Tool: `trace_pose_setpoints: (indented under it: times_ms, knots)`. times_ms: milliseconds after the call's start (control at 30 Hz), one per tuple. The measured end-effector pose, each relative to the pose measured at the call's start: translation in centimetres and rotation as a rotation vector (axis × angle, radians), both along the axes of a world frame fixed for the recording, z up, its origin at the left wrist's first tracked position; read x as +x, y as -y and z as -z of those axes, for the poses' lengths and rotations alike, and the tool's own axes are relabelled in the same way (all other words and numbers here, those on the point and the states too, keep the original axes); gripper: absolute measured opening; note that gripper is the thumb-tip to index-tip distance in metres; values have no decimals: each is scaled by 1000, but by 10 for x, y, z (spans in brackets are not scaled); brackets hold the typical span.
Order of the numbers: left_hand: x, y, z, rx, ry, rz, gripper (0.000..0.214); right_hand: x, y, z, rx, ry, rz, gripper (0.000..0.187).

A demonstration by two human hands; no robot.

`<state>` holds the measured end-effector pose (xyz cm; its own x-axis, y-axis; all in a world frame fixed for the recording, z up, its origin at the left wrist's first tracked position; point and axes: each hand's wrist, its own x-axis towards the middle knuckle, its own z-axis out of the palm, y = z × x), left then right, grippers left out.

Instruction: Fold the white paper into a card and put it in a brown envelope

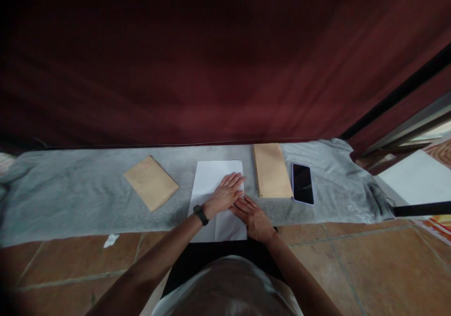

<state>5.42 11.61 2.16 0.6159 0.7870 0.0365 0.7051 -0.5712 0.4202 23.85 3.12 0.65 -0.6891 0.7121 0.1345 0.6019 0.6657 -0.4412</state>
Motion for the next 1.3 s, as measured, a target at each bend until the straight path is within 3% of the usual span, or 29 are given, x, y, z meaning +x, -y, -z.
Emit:
trace_pose_setpoints:
  times_ms: [100,233,333,433,500,600,700,900,1100,1233,1300]
  knots:
    - [-10,-23,13,59,-23,-68,56,1,1,-1,19,-6,3,74]
    - [-67,-46,14,72,20,-326,59,3,3,0,43,-5,-11,69]
    - [-108,-40,9,58,78,-454,58,5,6,2,55,-2,-47,70]
    - [-135,-2,0,6,117,-414,54,8,9,3,53,8,-62,78]
    - [-146,36,-9,-58,145,-244,55,8,9,4,45,13,-52,80]
    - [-153,88,-23,-88,54,6,78,7,6,3,44,-4,-12,72]
    - [-154,114,-32,-63,-61,80,94,3,0,2,58,-41,35,65]
    - [-164,100,-28,16,-108,52,69,0,-1,2,52,-46,48,66]
    - [-177,97,-22,-8,113,11,39,11,5,-1,-84,-69,36,59]
    - [-174,90,-18,-66,188,18,49,13,3,-3,-119,-132,74,50]
    - [-172,85,-14,-140,241,5,41,11,2,-4,-127,-155,93,40]
